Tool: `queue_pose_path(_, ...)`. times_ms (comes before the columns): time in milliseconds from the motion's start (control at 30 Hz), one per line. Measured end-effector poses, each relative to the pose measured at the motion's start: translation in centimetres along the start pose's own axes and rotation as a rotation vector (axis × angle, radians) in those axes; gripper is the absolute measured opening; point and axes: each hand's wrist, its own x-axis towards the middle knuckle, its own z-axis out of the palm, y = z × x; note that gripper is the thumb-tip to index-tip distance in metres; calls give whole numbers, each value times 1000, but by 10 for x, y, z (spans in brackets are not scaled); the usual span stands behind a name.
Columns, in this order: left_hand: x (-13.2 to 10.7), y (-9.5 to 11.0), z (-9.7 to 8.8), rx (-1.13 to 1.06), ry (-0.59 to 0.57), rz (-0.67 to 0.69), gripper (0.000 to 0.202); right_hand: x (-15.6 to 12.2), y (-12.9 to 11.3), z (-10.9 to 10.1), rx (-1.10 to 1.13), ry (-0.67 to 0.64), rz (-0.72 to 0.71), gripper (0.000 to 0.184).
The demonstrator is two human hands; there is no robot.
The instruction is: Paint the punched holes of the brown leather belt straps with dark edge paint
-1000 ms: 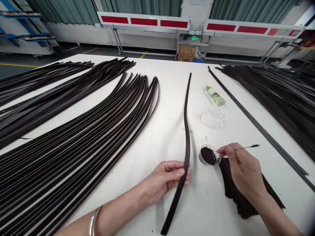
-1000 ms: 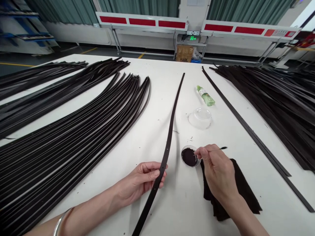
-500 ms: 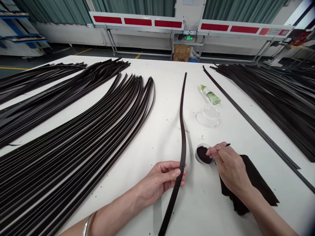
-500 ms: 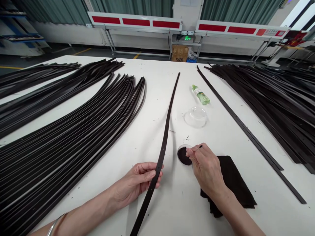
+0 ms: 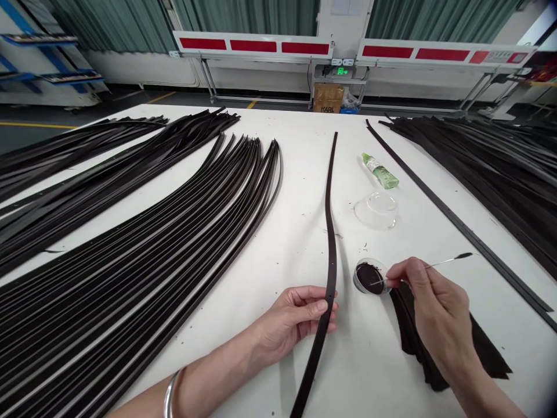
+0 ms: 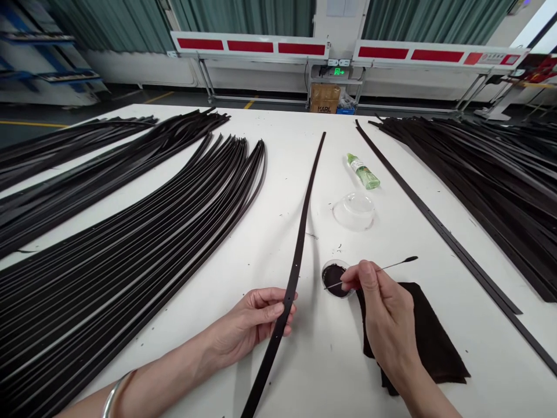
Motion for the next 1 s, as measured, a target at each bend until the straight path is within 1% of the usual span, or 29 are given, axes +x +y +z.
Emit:
queue_pose_path(67,-1,1,-1,-5,0,5,53,-5,-5,4,46,-7,24,33)
queue_pose_path(133,-5,-2,-3,-11,3,6,52,-10,-10,10,20,-23,-41,33)
queue_pose_path(200,-10,-8,-7,-18,5,2,49,-14,-14,16,-10,-64,-181,32)
queue_pose_path(300,-13,-16,-13,-28,2,-12,39,-18,-17,24,71,-144,-423,24)
queue_pose_path(367,-13,-20,-15,-35,-2,-13,33,-19,-17,28,118,-182,-528,24)
queue_pose_path(433,-12,-22,-16,-44,-4,-5,29,-19,-16,31,116,-203,-583,26)
queue_pose_path(667,-11,-23,-17,-43,-17,0,25,-19,-14,33,83,-243,-618,25)
queue_pose_path(900,-12,-22,-14,-34,-23,4,22,-19,-14,35,86,-255,-623,26)
queue_pose_path(1000,-12,-22,-15,-34,-26,11,22,-20,-14,35,83,-241,-619,27)
